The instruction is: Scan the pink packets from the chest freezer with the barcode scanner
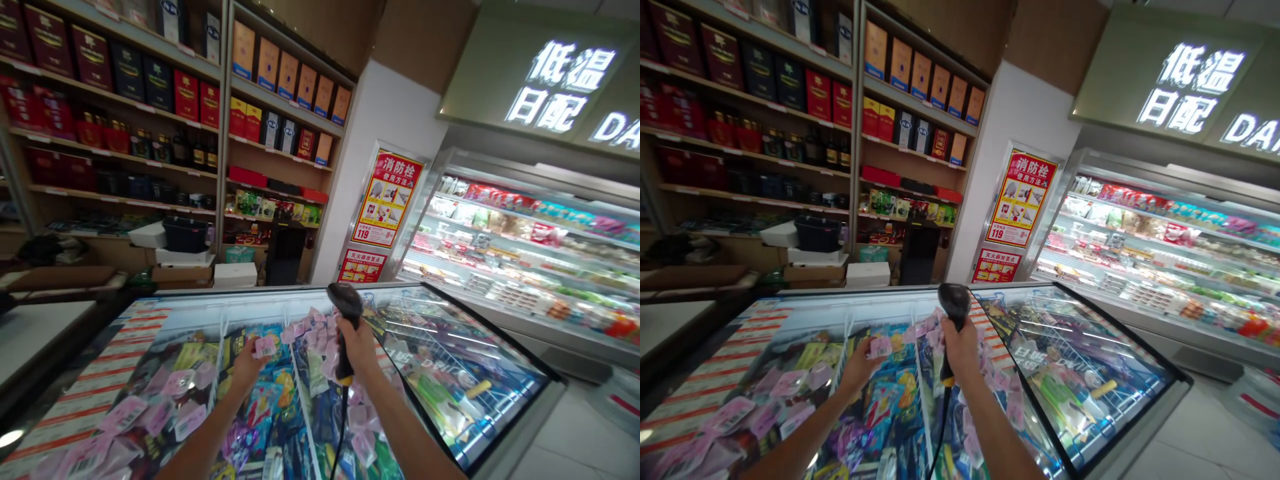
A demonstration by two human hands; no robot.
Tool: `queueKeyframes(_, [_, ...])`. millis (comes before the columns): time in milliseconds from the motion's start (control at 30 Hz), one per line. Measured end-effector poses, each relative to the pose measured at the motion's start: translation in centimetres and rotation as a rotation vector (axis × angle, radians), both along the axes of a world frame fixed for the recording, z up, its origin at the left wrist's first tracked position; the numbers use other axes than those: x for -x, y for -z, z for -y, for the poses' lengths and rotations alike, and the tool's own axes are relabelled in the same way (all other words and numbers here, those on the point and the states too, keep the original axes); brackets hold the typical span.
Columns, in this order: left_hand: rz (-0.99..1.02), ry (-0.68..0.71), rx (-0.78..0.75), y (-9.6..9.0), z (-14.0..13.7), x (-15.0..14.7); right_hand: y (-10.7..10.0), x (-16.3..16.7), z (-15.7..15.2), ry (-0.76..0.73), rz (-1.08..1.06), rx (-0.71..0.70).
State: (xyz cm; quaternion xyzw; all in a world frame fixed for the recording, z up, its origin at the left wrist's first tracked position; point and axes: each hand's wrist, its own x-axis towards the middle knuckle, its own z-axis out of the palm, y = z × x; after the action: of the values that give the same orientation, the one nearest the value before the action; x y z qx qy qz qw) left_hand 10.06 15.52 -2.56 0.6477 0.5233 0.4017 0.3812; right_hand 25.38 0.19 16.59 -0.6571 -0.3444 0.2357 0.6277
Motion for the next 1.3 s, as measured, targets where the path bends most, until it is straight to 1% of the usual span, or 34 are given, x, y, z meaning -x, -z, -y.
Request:
queueKeyframes(33, [-0.003, 0.001, -0.007, -0.2, 0.0, -0.1, 0.9, 0.8, 0.6, -0.037, 0.017, 0.042])
queueKeyframes(100, [-0.011, 0.018, -0.027, -0.7, 0.1, -0.6, 3.4, 2.7, 1.6, -0.102, -0.014, 0.113])
queueKeyframes(200, [-0.032, 0.058, -0.068, -1.7, 0.2, -1.4, 7.2, 5.1, 2.4, -0.137, -0.185, 0.162])
queueKeyframes(233, [-0.041, 0.066, -0.081, -2.0, 0.2, -1.5, 8.1, 5.6, 2.4, -0.139, -0.229, 0.17])
queueKeyframes(300, [-0.061, 0.071, -0.1, -2.4, 0.3, -1.7, 9.1, 6.2, 2.3, -0.135, -0.279, 0.181])
queueKeyframes(467, [-0.113, 0.046, -0.109, -2.4, 0.3, -1.3, 9.3, 6.4, 2.3, -0.114, -0.274, 0.189])
queueKeyframes(733, [-0.192, 0.0, -0.079, -1.5, 0.3, -1.2, 9.5, 6.4, 2.4, -0.168, -0.246, 0.161])
queueKeyframes(900, [-0.231, -0.021, -0.077, -1.2, 0.1, -1.3, 9.2, 6.3, 2.7, -0.187, -0.233, 0.174])
queueKeyframes(1067, [-0.26, -0.035, -0.063, -1.0, -0.2, -1.2, 9.4, 6.1, 2.9, -0.204, -0.281, 0.215])
queueKeyframes(1167, [-0.275, -0.02, -0.063, -1.1, -0.4, -1.2, 9.6, 6.0, 3.1, -0.213, -0.282, 0.231])
queueKeyframes(1300, [-0.294, 0.0, -0.076, -1.9, -0.6, -1.3, 9.9, 6.0, 3.0, -0.196, -0.247, 0.25])
